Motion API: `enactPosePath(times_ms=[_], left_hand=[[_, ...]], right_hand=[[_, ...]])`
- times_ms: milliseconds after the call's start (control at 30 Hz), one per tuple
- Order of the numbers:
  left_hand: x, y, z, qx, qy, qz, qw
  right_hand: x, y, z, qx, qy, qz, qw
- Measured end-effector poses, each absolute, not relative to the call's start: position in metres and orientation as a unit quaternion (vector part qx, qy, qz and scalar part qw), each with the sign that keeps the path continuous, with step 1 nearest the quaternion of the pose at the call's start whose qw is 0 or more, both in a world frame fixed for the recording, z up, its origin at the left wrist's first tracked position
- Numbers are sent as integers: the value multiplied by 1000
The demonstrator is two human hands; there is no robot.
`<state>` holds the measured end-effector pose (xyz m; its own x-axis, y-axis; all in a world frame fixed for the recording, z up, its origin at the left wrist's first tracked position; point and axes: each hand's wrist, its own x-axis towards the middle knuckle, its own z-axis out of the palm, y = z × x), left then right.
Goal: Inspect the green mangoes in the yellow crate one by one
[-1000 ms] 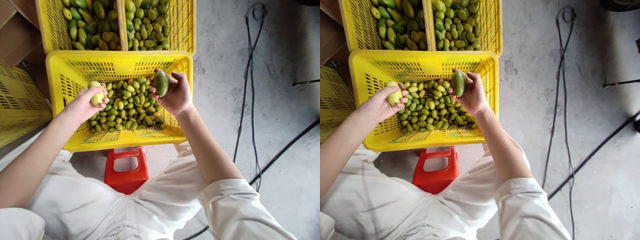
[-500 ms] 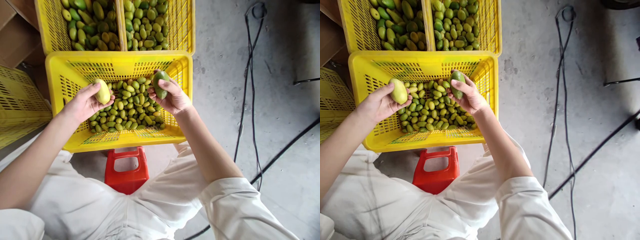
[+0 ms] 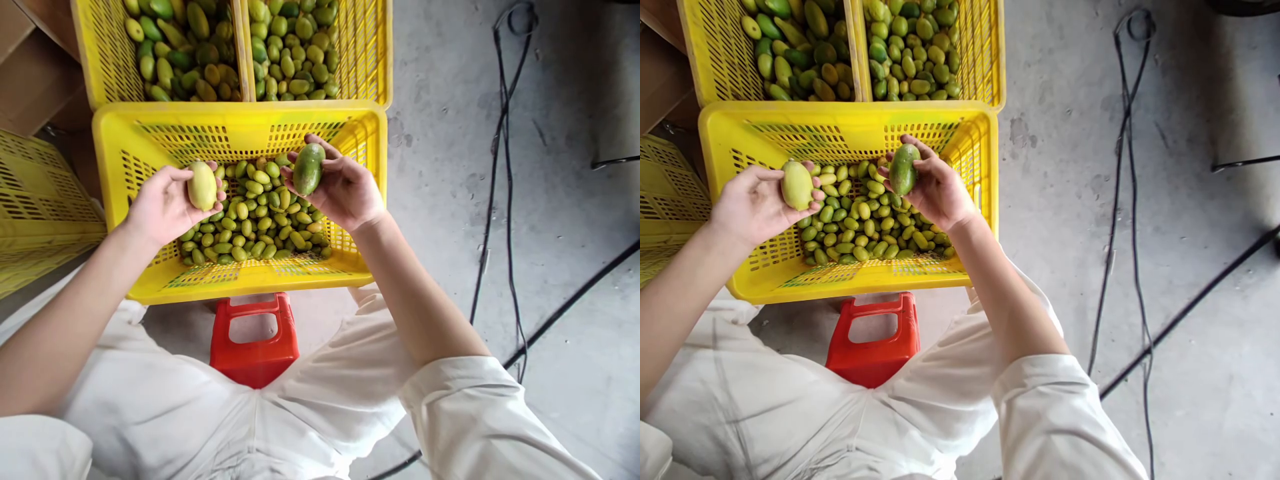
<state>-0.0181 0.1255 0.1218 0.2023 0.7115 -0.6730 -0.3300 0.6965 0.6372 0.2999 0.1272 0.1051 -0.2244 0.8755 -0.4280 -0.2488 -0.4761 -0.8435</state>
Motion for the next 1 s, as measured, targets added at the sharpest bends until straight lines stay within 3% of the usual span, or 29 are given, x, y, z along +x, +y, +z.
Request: enactPosePath(times_ms=[433,700,1000], left_hand=[[-9,121,123,211,492,308,787],[-5,119,124,187,528,343,754],[-13,116,118,281,452,305,790]], right_hand=[[308,124,86,-378,-275,783,409],[303,119,95,-404,-274,760,428],[293,117,99,-422,-256,759,424]])
